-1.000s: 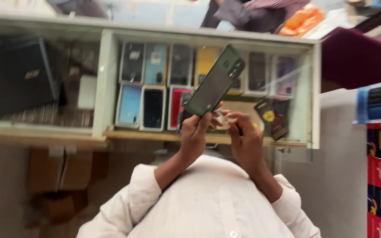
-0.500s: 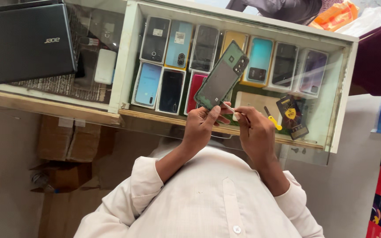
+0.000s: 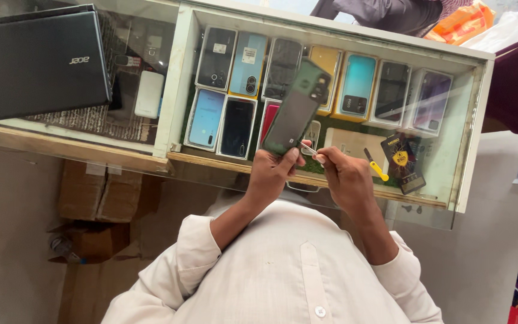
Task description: The person uses a screwdriver to remove screws from the back of a green smartphone. They then use a prying tool to separate the back cover from the phone body, working along the edges to detach it.
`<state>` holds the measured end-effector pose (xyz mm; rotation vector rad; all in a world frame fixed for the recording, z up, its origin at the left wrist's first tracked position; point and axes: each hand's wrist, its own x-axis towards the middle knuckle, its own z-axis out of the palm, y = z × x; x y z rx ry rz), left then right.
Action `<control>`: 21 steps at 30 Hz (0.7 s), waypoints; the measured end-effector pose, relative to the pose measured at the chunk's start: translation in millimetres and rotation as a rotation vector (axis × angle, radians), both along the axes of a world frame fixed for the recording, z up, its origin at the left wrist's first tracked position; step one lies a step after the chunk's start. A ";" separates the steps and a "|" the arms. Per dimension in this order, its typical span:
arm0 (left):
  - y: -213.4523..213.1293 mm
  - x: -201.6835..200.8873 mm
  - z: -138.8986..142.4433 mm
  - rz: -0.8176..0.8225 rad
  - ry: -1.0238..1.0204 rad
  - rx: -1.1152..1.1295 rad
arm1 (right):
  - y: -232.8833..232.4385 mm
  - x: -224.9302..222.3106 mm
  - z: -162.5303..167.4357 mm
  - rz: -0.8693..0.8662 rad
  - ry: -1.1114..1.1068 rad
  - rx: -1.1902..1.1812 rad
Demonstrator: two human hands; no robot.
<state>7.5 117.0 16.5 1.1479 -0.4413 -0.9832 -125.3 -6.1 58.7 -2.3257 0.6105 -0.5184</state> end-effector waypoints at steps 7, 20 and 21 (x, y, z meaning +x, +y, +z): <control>-7.6 2.7 0.4 -0.046 0.078 0.036 | -4.2 0.3 2.7 0.064 -0.109 -0.219; -27.9 1.9 -6.6 -0.107 0.113 0.081 | -23.0 -6.7 10.0 0.030 -0.061 -0.312; -30.3 0.8 -7.3 -0.119 0.125 0.090 | -24.9 -8.1 11.0 0.019 -0.060 -0.344</control>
